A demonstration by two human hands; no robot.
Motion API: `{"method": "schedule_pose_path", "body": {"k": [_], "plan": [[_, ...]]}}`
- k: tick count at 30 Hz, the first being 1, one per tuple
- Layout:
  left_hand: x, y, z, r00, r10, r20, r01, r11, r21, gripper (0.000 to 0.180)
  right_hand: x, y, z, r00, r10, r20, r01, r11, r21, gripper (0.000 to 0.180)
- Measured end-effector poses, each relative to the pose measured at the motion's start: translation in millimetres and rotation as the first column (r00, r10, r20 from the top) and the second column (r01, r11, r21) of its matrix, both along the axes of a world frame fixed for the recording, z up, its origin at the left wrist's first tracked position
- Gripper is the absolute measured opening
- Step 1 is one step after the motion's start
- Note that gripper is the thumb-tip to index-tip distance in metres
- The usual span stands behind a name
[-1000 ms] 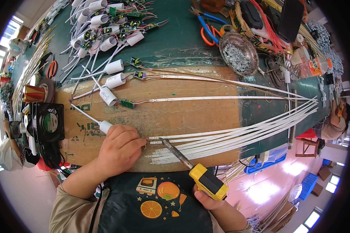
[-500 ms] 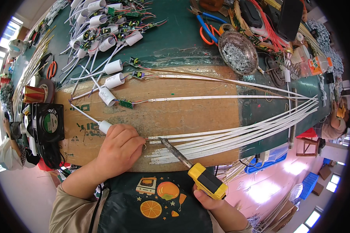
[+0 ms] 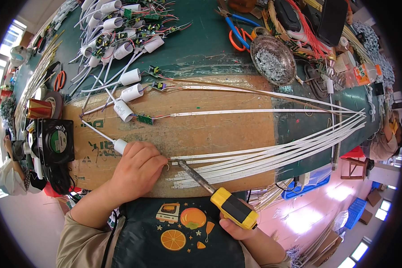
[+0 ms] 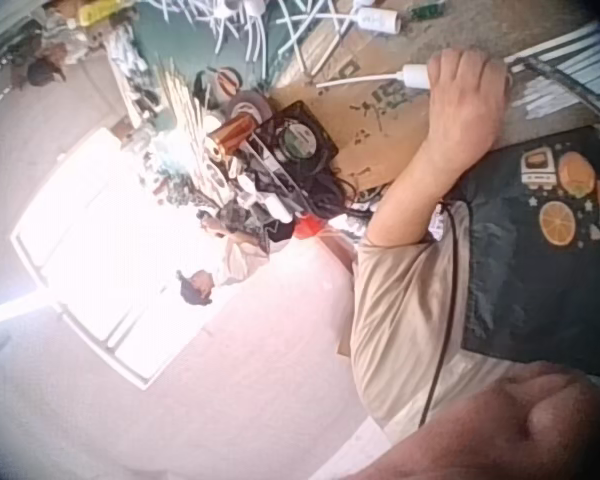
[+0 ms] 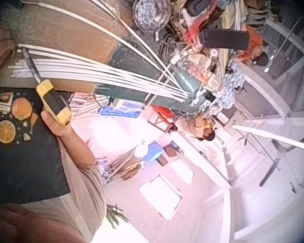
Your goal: The person assembles LED lighting components by taking driver units from a pile, positioning their wires against LED strips, and soldering the connections using a soldering gun.
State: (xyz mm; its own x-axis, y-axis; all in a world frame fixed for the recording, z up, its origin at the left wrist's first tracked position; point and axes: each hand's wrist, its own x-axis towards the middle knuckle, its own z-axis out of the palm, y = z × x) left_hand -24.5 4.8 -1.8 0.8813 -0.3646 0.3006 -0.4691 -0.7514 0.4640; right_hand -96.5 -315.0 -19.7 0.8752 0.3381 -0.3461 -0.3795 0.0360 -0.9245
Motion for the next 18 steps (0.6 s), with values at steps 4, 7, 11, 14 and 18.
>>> {"method": "schedule_pose_path", "body": {"k": [4, 7, 11, 14, 18], "plan": [[0.2, -0.2, 0.9, 1.000, 0.002, -0.003, -0.002, 1.000, 0.007, 0.031, 3.6, 2.4, -1.5, 0.999, 0.050, 0.005, -0.050, 0.999, -0.014, 0.031], [0.3, -0.2, 1.9, 1.000, 0.001, -0.006, -0.001, 1.000, 0.014, 0.031, 2.9, 2.9, -2.1, 0.999, 0.047, -0.022, -0.047, 0.999, -0.009, 0.032], [-0.1, -0.6, 1.3, 1.000, 0.004, -0.008, -0.003, 1.000, 0.025, 0.031, 3.6, 2.9, -3.2, 0.997, 0.075, 0.010, -0.075, 0.997, -0.034, 0.032], [-0.5, -0.2, 1.7, 1.000, 0.003, -0.013, -0.002, 1.000, 0.030, 0.031, 3.2, 3.9, -2.9, 0.998, 0.058, -0.007, -0.058, 0.998, -0.014, 0.031], [-0.6, -0.3, 0.4, 1.000, 0.002, -0.011, -0.001, 1.000, 0.025, 0.031, 4.9, 6.6, 0.1, 0.999, 0.031, -0.022, -0.031, 1.000, -0.003, 0.023]]}}
